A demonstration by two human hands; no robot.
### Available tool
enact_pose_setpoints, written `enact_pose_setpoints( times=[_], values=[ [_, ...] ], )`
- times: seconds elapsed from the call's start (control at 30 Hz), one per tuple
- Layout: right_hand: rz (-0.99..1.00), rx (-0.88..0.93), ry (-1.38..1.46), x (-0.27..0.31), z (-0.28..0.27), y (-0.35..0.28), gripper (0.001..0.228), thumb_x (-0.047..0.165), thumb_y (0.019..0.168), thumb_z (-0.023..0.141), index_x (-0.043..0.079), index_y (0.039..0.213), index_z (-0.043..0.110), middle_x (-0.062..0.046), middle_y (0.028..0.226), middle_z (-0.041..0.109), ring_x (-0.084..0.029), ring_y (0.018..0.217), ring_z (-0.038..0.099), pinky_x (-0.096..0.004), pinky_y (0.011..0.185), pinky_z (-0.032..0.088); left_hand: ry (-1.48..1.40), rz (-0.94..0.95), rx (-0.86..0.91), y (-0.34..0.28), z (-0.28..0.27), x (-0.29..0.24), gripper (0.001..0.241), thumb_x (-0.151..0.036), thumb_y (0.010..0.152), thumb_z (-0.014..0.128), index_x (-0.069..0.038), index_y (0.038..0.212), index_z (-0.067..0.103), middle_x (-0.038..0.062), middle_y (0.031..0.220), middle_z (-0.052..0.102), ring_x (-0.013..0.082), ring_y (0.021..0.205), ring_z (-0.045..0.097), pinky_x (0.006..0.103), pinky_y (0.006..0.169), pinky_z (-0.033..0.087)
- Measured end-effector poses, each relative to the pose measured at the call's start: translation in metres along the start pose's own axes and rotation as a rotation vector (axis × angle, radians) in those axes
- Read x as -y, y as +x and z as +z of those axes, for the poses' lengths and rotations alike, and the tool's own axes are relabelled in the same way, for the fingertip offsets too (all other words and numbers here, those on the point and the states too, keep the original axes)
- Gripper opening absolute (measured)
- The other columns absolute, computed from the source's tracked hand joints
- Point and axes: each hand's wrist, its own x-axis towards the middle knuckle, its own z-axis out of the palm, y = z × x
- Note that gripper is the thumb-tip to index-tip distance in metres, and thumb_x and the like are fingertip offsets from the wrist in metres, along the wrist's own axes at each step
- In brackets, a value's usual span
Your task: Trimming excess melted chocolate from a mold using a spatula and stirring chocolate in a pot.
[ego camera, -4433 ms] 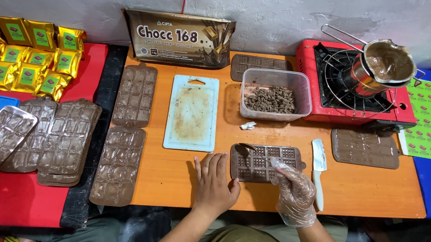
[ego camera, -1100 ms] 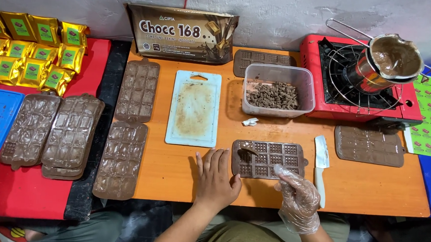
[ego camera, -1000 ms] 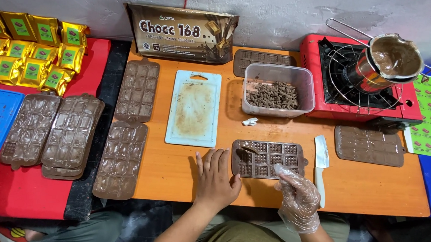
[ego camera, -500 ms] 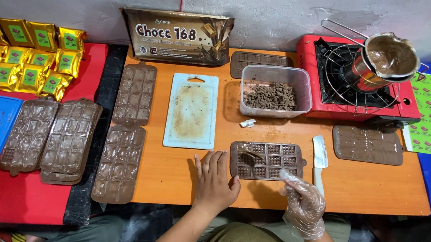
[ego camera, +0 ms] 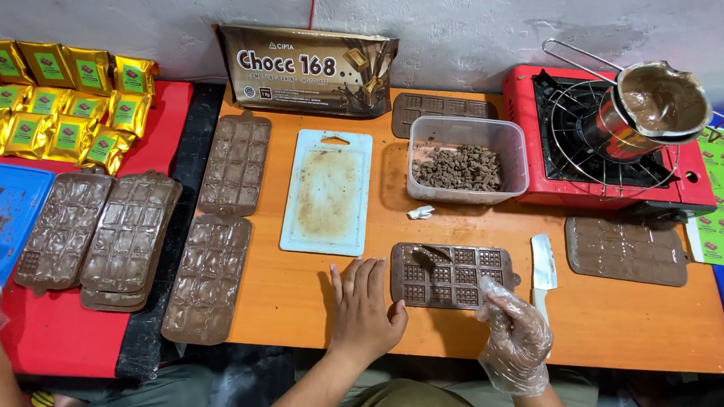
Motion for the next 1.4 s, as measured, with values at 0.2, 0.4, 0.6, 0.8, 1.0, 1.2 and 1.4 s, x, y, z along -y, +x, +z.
enact_pose_setpoints(
  times=[0.2,0.4,0.6,0.8,1.0,1.2,1.4],
  values=[
    [-0.047,-0.013,-0.118,0.001,0.007,0.009,0.024,-0.015,0.097,0.057,0.0,0.113,0.066,-0.019,0.105,0.072,-0.018,0.069,0.07,-0.027,0.062,0.066,0.017,-0.003,0.011,-0.001,0.001,0.001,0.075,-0.04,0.083,0.063,-0.002,0.145,0.045,0.015,0.144,0.052,0.0364,0.141,0.039,0.0694,0.12,0.01],
    [-0.022,0.05,-0.181,0.012,0.017,0.02,0.021,-0.008,0.098,0.059,0.003,0.111,0.069,-0.015,0.117,0.075,-0.012,0.059,0.07,-0.022,0.065,0.061,-0.012,0.019,0.0,0.0,-0.002,0.001,0.074,-0.039,0.084,0.061,-0.001,0.145,0.045,0.016,0.144,0.052,0.037,0.142,0.039,0.0702,0.12,0.008],
    [-0.015,0.06,-0.116,0.005,0.025,0.015,0.027,-0.014,0.096,0.056,0.002,0.113,0.069,-0.019,0.118,0.073,-0.023,0.095,0.078,-0.025,0.065,0.068,-0.023,0.016,0.02,0.001,-0.004,0.001,0.075,-0.04,0.085,0.062,-0.001,0.146,0.044,0.016,0.144,0.051,0.0372,0.14,0.039,0.0707,0.119,0.008],
    [-0.124,0.137,-0.281,0.005,0.025,0.017,0.024,-0.002,0.095,0.062,0.009,0.114,0.07,-0.008,0.111,0.075,-0.021,0.104,0.075,-0.052,0.133,0.035,-0.04,0.025,0.014,0.0,-0.004,0.002,0.073,-0.039,0.085,0.063,-0.002,0.145,0.045,0.014,0.144,0.052,0.0365,0.14,0.039,0.0704,0.119,0.007],
    [-0.199,0.262,-0.262,0.032,0.019,0.03,0.02,-0.001,0.095,0.062,0.001,0.114,0.069,-0.015,0.113,0.076,-0.025,0.104,0.079,-0.029,0.079,0.072,-0.061,0.034,0.004,0.0,-0.003,0.003,0.075,-0.037,0.082,0.065,-0.001,0.144,0.045,0.016,0.142,0.052,0.0374,0.139,0.04,0.0713,0.119,0.007],
    [-0.192,0.228,-0.309,0.029,0.006,0.014,0.024,-0.002,0.095,0.063,0.004,0.118,0.069,-0.013,0.116,0.076,-0.012,0.071,0.079,-0.023,0.066,0.069,-0.04,0.032,0.018,0.0,-0.002,0.003,0.075,-0.038,0.084,0.064,-0.002,0.146,0.044,0.015,0.144,0.052,0.0371,0.14,0.04,0.0712,0.119,0.008],
    [-0.129,0.222,-0.273,0.027,0.0,0.011,0.026,-0.002,0.095,0.061,0.005,0.118,0.07,-0.011,0.116,0.076,-0.013,0.07,0.079,-0.024,0.067,0.069,-0.007,0.042,-0.014,-0.001,-0.001,0.002,0.074,-0.041,0.084,0.063,-0.002,0.145,0.046,0.015,0.143,0.053,0.0363,0.14,0.041,0.0704,0.12,0.009]
  ],
)
